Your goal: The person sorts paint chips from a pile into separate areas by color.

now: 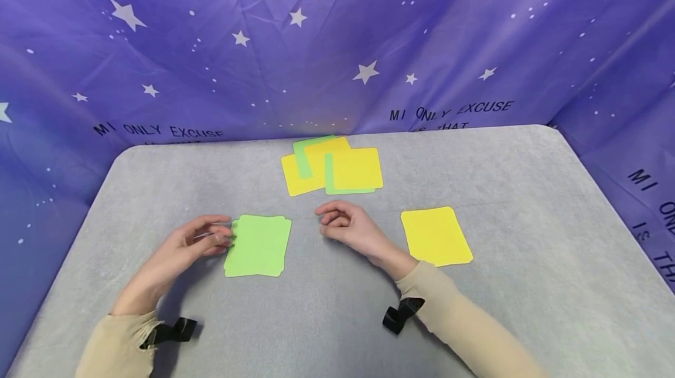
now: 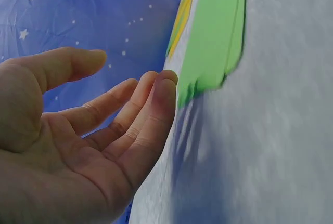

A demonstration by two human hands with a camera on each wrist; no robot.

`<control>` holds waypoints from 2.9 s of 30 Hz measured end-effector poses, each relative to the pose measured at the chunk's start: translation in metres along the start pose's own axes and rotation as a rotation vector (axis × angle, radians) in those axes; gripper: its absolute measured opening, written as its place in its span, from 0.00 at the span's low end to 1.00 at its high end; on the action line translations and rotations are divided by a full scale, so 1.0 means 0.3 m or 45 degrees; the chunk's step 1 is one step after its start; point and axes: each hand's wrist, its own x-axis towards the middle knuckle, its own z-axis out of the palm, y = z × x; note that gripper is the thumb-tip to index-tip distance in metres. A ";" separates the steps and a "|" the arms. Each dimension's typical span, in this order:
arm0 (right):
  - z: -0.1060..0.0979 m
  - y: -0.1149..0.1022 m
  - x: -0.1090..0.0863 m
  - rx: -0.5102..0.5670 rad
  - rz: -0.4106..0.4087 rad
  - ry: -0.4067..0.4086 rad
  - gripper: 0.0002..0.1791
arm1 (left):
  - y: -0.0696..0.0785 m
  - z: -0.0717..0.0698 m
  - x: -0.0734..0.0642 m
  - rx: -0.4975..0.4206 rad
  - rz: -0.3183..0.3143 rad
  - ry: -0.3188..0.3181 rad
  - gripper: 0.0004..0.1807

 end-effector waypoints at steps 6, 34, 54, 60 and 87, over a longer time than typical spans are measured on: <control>-0.040 -0.007 -0.009 -0.025 0.017 0.043 0.18 | 0.028 0.042 0.047 -0.044 -0.004 -0.048 0.24; -0.215 -0.016 -0.029 -0.070 0.063 0.249 0.20 | 0.145 0.284 0.300 -0.234 0.052 -0.291 0.23; -0.335 -0.017 -0.002 -0.153 -0.012 0.289 0.28 | 0.179 0.394 0.471 -0.303 -0.029 -0.179 0.31; -0.362 -0.026 0.033 -0.226 0.110 0.247 0.37 | 0.175 0.402 0.506 -0.390 -0.067 -0.142 0.35; -0.365 -0.009 0.028 -0.037 0.119 0.332 0.33 | 0.150 0.409 0.504 -0.736 -0.101 -0.149 0.34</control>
